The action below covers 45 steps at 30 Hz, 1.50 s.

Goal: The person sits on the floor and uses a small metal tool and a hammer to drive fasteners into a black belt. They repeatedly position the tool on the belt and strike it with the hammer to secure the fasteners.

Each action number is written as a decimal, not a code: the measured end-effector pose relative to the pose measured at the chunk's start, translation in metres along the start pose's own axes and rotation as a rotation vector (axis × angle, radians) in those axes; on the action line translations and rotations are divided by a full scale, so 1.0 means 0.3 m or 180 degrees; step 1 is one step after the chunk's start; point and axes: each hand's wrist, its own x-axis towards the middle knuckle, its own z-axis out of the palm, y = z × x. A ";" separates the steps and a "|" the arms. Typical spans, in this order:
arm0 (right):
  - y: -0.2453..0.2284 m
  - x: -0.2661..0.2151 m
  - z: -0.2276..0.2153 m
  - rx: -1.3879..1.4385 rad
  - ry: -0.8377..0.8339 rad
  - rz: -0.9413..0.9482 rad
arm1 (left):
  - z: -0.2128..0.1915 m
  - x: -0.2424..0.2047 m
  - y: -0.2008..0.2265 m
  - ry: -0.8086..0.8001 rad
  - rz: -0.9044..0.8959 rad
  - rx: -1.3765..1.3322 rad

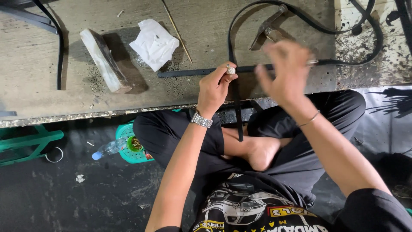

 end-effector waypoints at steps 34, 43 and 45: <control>-0.101 -0.029 -0.279 0.0576 -0.0650 0.0781 | 0.075 -0.032 -0.054 0.0617 0.0552 -0.0132; 0.101 -0.015 -0.047 -0.1677 -0.0529 0.0650 | 0.011 -0.017 -0.016 0.0066 0.0480 0.0081; 0.049 0.008 -0.050 -0.1320 -0.0053 0.0214 | 0.005 -0.014 -0.013 -0.0006 0.0490 0.0119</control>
